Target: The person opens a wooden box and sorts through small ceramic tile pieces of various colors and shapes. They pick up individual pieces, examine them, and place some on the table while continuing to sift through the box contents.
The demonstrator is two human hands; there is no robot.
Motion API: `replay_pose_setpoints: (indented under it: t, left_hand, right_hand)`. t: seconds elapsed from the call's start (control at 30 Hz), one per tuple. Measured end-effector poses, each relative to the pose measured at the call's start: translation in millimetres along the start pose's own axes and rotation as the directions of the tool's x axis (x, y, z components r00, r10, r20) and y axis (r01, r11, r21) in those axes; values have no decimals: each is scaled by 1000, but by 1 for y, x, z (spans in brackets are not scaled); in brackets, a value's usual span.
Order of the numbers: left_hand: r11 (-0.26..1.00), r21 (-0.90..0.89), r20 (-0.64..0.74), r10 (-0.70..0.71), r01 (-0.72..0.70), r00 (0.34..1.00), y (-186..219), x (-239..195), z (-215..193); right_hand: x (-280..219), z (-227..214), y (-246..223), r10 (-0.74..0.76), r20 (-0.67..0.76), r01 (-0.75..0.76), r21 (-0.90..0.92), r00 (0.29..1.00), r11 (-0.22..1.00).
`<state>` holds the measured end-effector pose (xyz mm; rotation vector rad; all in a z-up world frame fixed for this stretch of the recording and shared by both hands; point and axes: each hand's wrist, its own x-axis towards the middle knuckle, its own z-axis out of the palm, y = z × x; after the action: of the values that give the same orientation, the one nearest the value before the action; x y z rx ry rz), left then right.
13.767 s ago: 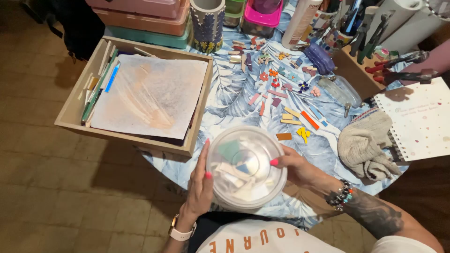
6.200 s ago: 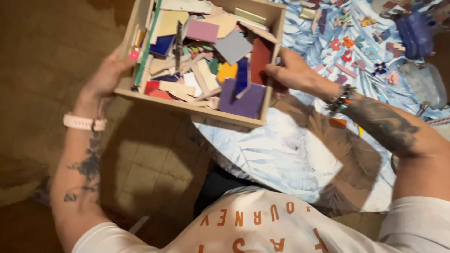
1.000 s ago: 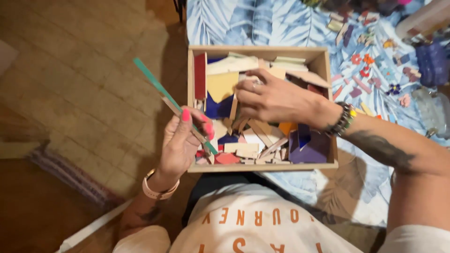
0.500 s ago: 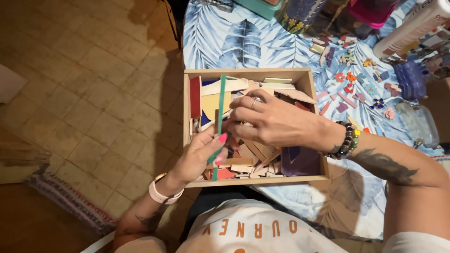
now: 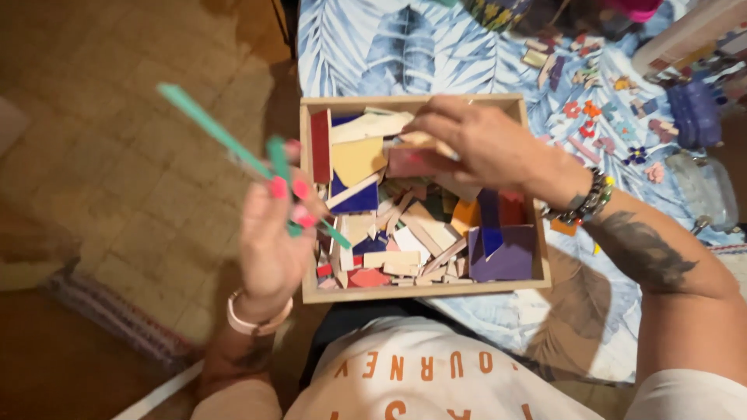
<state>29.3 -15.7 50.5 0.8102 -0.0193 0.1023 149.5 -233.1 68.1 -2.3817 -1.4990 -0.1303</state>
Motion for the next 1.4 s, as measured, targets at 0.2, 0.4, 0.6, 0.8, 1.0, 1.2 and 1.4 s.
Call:
replay_pose_setpoints:
  t: [0.2, 0.4, 0.6, 0.8, 1.0, 1.2, 1.4]
  left_hand:
    - [942, -252, -125, 195, -221, 973, 12, -17, -18]
    - [861, -445, -125, 213, -247, 969, -4, -30, -31]
    - [839, -489, -57, 242, -239, 969, -5, -31, -26]
    - [846, -478, -49, 242, -236, 969, -3, -33, -30]
    - [858, -467, -28, 226, -213, 974, 0, -34, -33]
    - [876, -437, -22, 219, -207, 975, -1, -34, -33]
    - [878, -442, -13, 201, -186, 979, -3, -35, -33]
  right_hand:
    - [19, -3, -3, 100, 169, -89, -70, 981, 994]
    - [57, 44, -8, -169, 188, 212, -238, 968, 948]
    - [86, 103, 9, -603, 30, 499, -595, 797, 630]
    - [86, 173, 36, -541, 39, 495, -461, 840, 736]
    - [83, 172, 29, -433, 228, 489, -446, 872, 750]
    - [72, 119, -6, -294, 497, 540, -476, 816, 694]
    - [47, 83, -16, -253, 529, 533, -485, 810, 693]
